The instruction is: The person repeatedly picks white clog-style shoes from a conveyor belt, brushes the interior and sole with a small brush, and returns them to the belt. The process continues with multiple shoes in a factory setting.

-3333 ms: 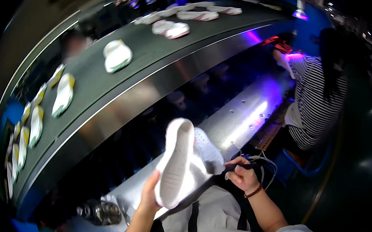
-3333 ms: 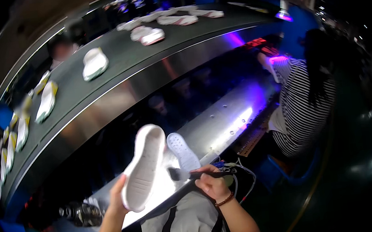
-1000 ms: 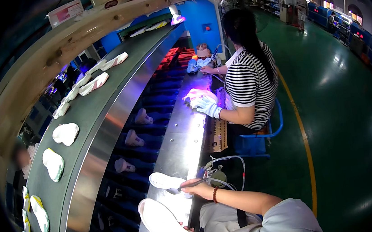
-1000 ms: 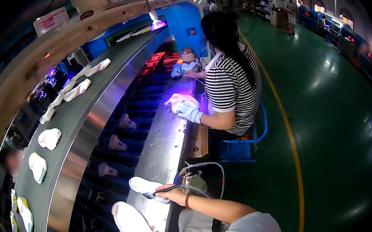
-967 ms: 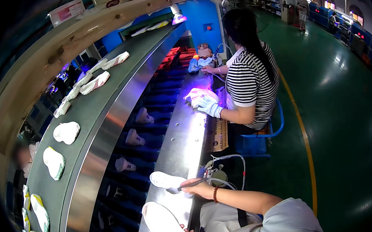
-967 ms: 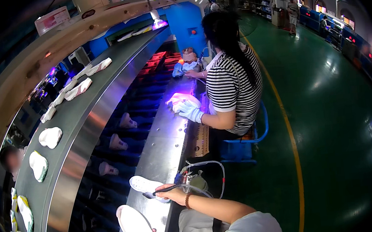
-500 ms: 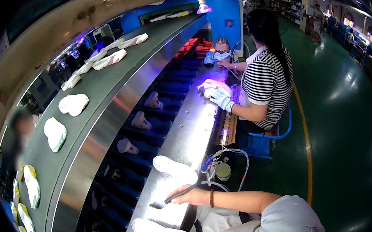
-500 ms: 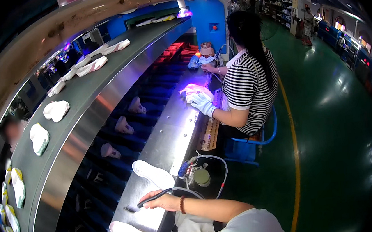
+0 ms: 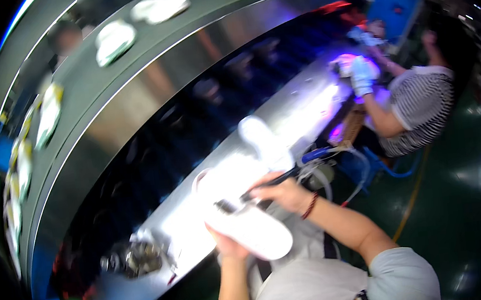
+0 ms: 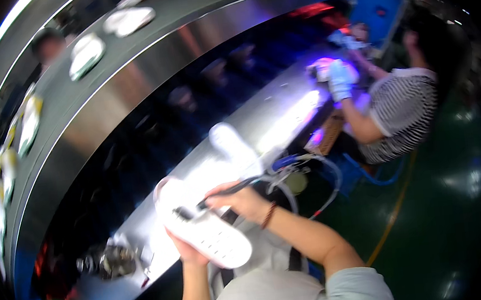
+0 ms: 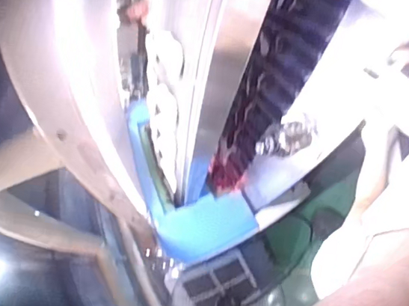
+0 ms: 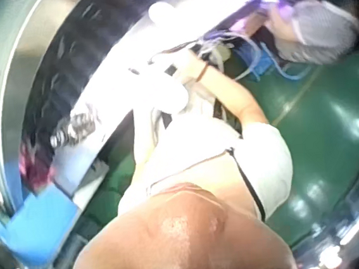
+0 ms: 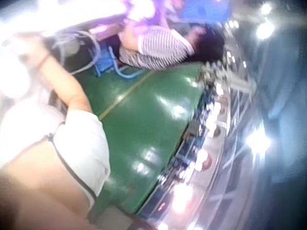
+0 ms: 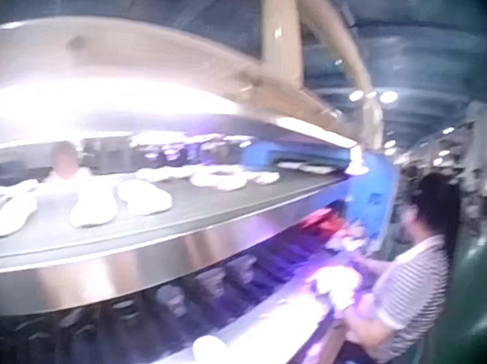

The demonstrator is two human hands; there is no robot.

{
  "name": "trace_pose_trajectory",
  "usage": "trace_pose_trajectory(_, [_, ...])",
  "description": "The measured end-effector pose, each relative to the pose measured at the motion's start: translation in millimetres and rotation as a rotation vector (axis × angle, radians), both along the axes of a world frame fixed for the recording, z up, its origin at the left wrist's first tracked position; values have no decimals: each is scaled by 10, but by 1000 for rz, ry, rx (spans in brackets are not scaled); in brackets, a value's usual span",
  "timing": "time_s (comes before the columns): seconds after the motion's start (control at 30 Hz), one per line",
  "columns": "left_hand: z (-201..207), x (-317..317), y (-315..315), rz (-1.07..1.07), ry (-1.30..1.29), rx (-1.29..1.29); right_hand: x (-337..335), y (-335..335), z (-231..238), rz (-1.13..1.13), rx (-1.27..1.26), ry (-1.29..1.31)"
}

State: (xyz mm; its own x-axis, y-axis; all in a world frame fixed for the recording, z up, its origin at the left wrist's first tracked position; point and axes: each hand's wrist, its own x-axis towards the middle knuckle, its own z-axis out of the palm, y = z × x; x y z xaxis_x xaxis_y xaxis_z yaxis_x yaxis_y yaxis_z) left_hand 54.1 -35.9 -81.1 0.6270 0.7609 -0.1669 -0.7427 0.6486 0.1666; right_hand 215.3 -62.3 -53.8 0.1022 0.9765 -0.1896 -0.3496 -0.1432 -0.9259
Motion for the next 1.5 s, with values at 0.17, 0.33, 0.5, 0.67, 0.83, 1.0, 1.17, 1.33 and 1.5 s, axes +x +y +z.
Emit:
trace_pose_trajectory(0.17, [80, -73, -21, -136, 92, 67, -66, 267, -55, -79, 15, 116])
trace_pose_trajectory(0.33, [57, -118, -16, -21, 215, -15, -283, 394, 154, -38, 100, -267])
trace_pose_trajectory(0.5, [-12, -170, 157, 160, 327, -47, -571, 253, 326, 109, 526, -809])
trace_pose_trajectory(0.67, [78, -464, 271, 118, 308, 79, -334, -116, 379, 585, 209, -652])
trace_pose_trajectory(0.83, [393, -287, 93, -29, 239, -80, -221, 128, 712, 244, 249, -335])
trace_pose_trajectory(1.0, [357, -192, 54, -93, 130, 17, -248, 209, 603, 336, 523, -586])
trace_pose_trajectory(1.17, [317, -263, 76, -72, 29, 90, -181, 101, 732, 434, 387, -372])
trace_pose_trajectory(1.33, [400, -285, 99, 66, 140, 173, -232, 55, 645, 496, 564, -492])
trace_pose_trajectory(1.5, [332, -249, 236, 296, 209, 369, -96, 84, 631, 386, 429, -342])
